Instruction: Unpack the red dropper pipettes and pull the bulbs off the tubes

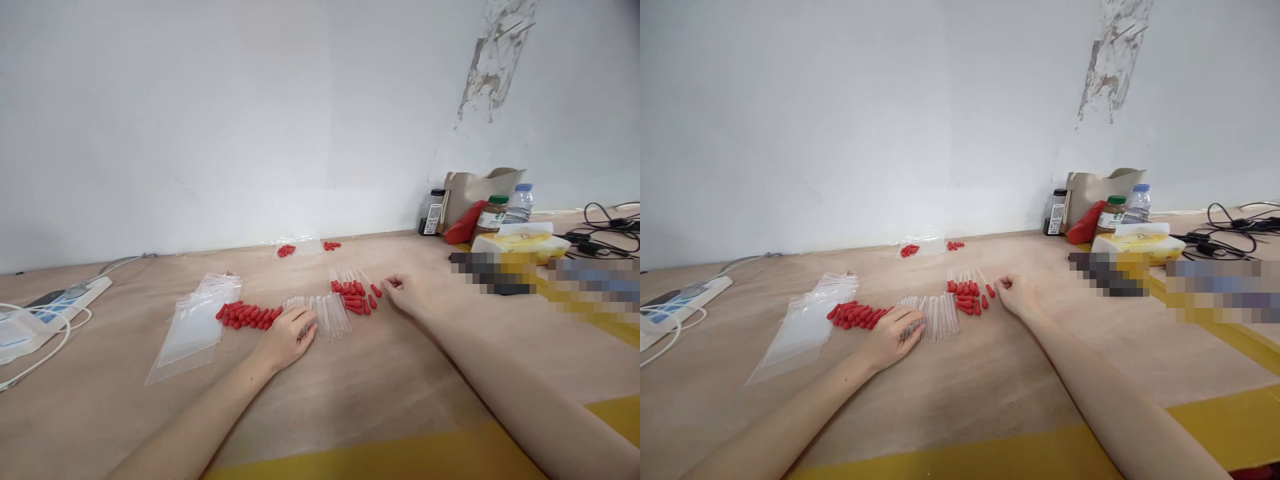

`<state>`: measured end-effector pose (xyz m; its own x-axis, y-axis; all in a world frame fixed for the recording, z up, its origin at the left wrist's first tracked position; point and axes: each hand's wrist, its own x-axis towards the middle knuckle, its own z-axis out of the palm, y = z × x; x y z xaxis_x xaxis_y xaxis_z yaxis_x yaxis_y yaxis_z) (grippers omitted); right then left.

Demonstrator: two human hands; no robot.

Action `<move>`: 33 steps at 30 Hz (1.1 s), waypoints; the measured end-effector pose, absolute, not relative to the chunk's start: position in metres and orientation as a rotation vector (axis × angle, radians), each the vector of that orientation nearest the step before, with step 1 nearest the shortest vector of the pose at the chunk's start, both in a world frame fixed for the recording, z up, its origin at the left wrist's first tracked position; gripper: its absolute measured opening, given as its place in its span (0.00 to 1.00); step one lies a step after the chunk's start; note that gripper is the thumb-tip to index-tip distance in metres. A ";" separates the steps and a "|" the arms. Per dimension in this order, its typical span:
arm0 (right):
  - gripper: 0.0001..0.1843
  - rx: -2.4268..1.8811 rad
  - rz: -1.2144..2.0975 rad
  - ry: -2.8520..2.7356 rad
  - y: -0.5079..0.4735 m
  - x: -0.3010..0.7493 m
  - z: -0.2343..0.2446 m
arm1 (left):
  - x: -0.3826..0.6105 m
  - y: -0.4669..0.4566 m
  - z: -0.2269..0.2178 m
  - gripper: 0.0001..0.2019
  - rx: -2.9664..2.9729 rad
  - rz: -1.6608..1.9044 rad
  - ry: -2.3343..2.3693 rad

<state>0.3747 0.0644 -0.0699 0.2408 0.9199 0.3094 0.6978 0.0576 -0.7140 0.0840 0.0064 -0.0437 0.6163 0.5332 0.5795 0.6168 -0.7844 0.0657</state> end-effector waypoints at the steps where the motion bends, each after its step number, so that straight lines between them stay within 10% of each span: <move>1: 0.16 -1.719 0.347 -1.508 0.067 0.375 -0.072 | 0.084 0.005 -0.043 0.08 -2.724 -0.897 -0.967; 13: 0.16 -1.920 0.293 -1.445 0.067 0.362 -0.063 | 0.077 0.002 -0.042 0.13 -2.472 -1.136 -1.084; 33: 0.07 -0.804 -0.399 -2.108 -0.011 0.294 -0.055 | 0.083 -0.016 -0.042 0.07 -2.413 -0.884 -0.920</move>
<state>0.2936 -0.0111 -0.0551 -0.4550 0.4048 0.7932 0.6669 0.7452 0.0022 0.0833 -0.0165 -0.0425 0.5814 0.4411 0.6836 0.7007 -0.6986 -0.1452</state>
